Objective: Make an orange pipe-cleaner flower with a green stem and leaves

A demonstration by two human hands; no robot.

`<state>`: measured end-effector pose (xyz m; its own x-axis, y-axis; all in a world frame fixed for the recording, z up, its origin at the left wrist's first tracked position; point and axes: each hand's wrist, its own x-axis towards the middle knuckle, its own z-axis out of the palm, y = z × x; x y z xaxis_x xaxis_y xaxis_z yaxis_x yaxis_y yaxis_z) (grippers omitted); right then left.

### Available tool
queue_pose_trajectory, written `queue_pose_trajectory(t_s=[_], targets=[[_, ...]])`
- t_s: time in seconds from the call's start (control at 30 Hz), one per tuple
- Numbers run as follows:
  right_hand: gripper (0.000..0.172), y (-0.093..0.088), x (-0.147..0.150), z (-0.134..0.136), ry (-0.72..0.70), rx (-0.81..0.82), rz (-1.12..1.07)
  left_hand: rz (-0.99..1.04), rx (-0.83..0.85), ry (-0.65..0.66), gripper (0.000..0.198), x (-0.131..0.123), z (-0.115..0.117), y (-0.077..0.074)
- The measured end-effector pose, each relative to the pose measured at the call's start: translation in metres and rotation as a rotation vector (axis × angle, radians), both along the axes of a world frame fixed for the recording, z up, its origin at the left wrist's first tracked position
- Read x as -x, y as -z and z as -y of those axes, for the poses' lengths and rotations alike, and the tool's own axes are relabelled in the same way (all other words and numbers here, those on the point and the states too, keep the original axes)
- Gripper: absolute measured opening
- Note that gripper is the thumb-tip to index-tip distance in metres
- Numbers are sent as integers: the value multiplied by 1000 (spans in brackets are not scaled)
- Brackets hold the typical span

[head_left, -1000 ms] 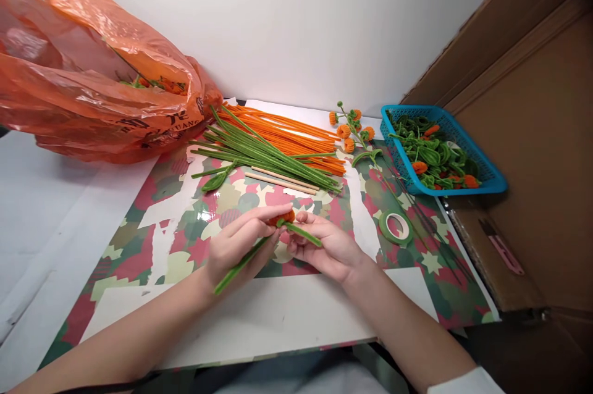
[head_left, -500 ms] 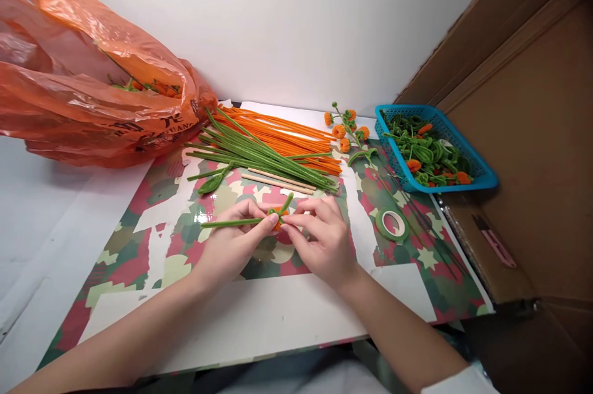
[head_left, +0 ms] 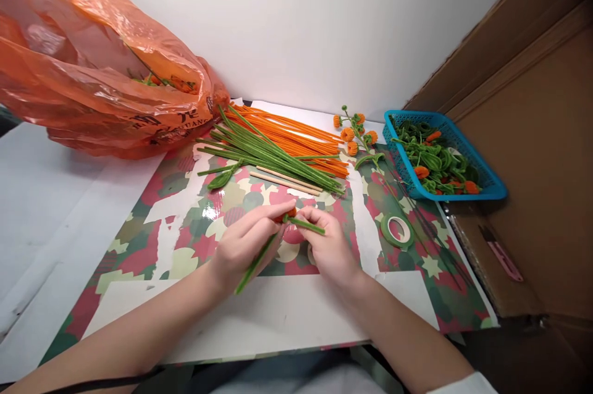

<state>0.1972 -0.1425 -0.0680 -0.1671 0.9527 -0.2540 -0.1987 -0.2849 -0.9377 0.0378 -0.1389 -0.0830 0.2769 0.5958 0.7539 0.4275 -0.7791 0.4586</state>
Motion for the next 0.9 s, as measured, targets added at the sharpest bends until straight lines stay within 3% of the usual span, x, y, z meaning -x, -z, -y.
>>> queue_pose_trajectory(t_s=[0.17,0.23,0.3,0.4,0.47,0.57,0.73,0.9], targets=[[23,-5,-12,-5,-267,559,-496,-196,-105,263,23,13,-4,-9],[22,-6,-15,-6,-357,663,-609,-207,-176,325,21,15,-6,-10],[23,-5,-14,-6,-371,656,-638,-149,-147,300,21,15,-7,-11],[26,0,-11,-6,-201,452,-490,-42,75,188,18,15,-12,-12],[25,2,-10,-6,-39,276,-283,-61,266,207,14,16,-17,-15],[19,4,-9,-5,128,-1,108,-10,522,136,25,20,-23,-23],[18,1,-5,-1,207,-435,472,172,907,70,19,11,-18,-32],[18,5,2,2,215,-561,554,201,949,-67,21,0,-9,-30]])
